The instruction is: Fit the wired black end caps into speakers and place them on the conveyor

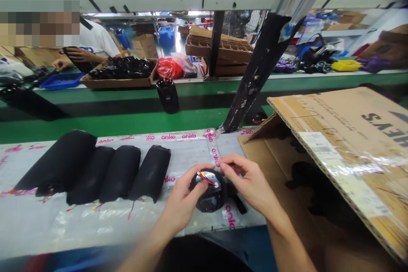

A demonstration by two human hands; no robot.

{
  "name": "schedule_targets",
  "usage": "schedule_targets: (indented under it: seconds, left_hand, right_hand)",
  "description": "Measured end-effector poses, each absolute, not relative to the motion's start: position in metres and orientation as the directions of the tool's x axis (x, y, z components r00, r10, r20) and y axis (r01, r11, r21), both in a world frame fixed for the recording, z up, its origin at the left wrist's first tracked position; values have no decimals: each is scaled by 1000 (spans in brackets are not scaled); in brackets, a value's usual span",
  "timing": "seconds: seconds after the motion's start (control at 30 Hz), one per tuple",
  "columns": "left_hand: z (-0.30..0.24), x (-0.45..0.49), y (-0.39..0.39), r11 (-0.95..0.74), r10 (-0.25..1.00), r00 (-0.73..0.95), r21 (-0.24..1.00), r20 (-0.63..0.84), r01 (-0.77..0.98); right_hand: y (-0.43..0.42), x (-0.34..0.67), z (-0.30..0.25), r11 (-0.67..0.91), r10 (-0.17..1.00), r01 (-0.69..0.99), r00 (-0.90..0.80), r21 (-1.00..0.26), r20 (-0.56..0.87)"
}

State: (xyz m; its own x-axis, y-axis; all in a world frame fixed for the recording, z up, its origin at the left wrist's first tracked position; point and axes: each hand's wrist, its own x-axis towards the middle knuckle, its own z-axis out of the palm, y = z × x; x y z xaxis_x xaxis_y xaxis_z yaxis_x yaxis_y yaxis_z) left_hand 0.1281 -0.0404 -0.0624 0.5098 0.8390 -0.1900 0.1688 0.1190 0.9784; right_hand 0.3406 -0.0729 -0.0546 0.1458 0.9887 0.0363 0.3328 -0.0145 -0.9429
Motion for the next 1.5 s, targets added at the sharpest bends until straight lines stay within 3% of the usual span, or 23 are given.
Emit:
schedule_targets:
  seconds: [0.13,0.37,0.53,0.67,0.8,1.0,1.23,1.5]
  left_hand:
    - [-67,132,-40,121,855,495,987,-158,105]
    - [-75,134,-44,177,862,489,983,-133,-45]
    - [-61,123,-33,18,810,577,988,-103,150]
    - [-29,103,-6,-200,698,698,891,-161,406]
    - [-1,104,15,-441,663,728,693,-177,570]
    - [24,129,20,-698,592,780,356,-202,622]
    - [23,138,27,-738,558,815,356,-157,573]
    - [21,155,33,-765,533,830,326,-164,555]
  right_hand:
    - [-61,331,-33,72,996,497,9,-865,88]
    - [-51,331,-2,144,979,731,-202,-667,-11]
    - [-40,322,-1,270,950,854,-312,-446,-23]
    - [-31,321,-1,279,939,846,-339,-454,-53]
    - [-29,323,6,280,933,837,-352,-469,-71]
    - [-33,327,10,301,925,834,-374,-461,-71]
    - [-35,321,7,299,938,852,-346,-430,-34]
    - [-29,320,11,270,932,831,-353,-486,-86]
